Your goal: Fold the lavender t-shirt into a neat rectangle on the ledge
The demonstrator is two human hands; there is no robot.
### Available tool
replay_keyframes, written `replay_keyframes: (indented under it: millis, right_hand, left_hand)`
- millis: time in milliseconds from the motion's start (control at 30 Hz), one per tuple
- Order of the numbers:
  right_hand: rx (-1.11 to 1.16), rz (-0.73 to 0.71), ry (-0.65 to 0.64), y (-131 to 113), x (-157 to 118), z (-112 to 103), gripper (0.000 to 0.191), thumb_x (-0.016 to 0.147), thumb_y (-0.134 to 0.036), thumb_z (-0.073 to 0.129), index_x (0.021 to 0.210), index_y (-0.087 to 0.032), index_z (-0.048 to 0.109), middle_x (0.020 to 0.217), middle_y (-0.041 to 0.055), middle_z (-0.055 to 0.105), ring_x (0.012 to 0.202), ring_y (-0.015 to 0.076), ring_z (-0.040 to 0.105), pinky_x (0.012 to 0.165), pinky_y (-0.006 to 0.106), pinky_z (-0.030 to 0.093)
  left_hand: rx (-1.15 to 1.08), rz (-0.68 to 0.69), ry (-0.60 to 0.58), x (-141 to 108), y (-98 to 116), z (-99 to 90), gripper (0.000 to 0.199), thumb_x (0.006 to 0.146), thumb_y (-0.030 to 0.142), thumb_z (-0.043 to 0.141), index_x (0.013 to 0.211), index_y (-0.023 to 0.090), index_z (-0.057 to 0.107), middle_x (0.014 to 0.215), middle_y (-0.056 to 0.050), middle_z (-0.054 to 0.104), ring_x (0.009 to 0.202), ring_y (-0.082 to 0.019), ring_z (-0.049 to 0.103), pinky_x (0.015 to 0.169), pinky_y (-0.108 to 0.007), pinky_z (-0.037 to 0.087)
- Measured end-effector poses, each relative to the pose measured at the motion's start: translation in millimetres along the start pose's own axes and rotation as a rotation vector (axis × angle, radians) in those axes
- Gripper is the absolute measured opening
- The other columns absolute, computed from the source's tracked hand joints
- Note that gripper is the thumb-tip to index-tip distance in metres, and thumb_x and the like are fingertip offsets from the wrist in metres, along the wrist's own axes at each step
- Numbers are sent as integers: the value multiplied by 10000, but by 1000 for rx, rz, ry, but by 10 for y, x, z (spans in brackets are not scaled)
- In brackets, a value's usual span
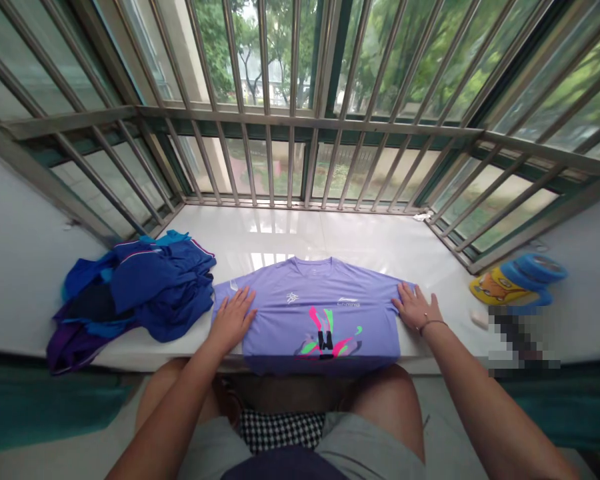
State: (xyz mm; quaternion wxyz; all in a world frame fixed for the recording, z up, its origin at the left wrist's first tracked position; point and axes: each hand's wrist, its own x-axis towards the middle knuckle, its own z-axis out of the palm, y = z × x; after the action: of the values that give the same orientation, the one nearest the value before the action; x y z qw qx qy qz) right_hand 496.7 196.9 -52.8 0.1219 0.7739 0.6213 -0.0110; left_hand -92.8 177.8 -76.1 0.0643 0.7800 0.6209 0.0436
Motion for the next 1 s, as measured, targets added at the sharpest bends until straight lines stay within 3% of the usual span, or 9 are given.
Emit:
replay_keyframes:
  millis: [100,167,267,367,667,833,900,1000]
  right_hand:
    - [25,9,156,-477,-196,-133,722,1108,-491,175,1739,-163,296,1810,128,218,1674,373,151,1288,748,99]
    - [82,-73,212,-903,-372,-164,728,1115,-496,157,1747,-149,264,1812,131,209,1681,356,131,1307,704,126]
    - [151,-231,155,-1485,-574,-137,733,1120,-559,183,1756,-199,237,1824,105,173,1688,337,114,1317,668,155]
    - [185,-267,70,-1784,-575,-108,725,1121,-585,212,1756,-237,237,1830,86,146,1691,332,106,1312,680,157]
    - [206,-276,24,-1776,82,-301,731,1117,-610,257,1757,-257,221,1834,76,136,1695,276,91,1327,636,136]
    - [211,-308,35,-1794,373,-355,739,1114,-615,254,1753,-244,233,1832,88,138,1695,267,90,1328,627,112]
    - [214,-314,43,-1795,461,-354,741,1111,-615,258,1752,-243,237,1832,85,142,1695,267,90,1328,629,109]
    - [220,-327,53,-1796,543,-343,745,1107,-624,261,1750,-246,250,1832,78,144,1695,271,92,1328,634,109]
  left_hand:
    - [-29,24,-8,99,-94,-64,569,1127,397,287,1665,302,446,1787,-41,309,1654,-242,292,1355,-524,207]
    - [-35,25,-4,171,-95,-91,568,1126,405,288,1663,309,446,1784,-41,318,1655,-238,288,1357,-520,197]
    - [-26,29,-5,257,-84,-102,579,1124,424,295,1671,295,431,1786,-50,313,1658,-245,280,1359,-534,179]
    - [-17,35,-22,337,-99,-112,586,1121,438,308,1680,299,416,1790,-50,303,1662,-242,268,1360,-533,169]
    - [-25,55,-54,901,-235,-217,600,1122,459,319,1695,292,385,1796,-63,286,1668,-251,252,1353,-554,172]
    - [-21,70,-2,1125,-200,-288,588,1088,458,409,1652,298,447,1769,-68,367,1644,-238,302,1349,-489,186]
    - [13,-84,110,1118,-183,-339,576,1081,423,398,1617,236,494,1706,-130,464,1587,-278,391,1313,-479,270]
    - [52,-550,246,1047,-207,-432,598,1050,436,425,1506,79,572,1529,-284,573,1415,-409,527,1145,-551,444]
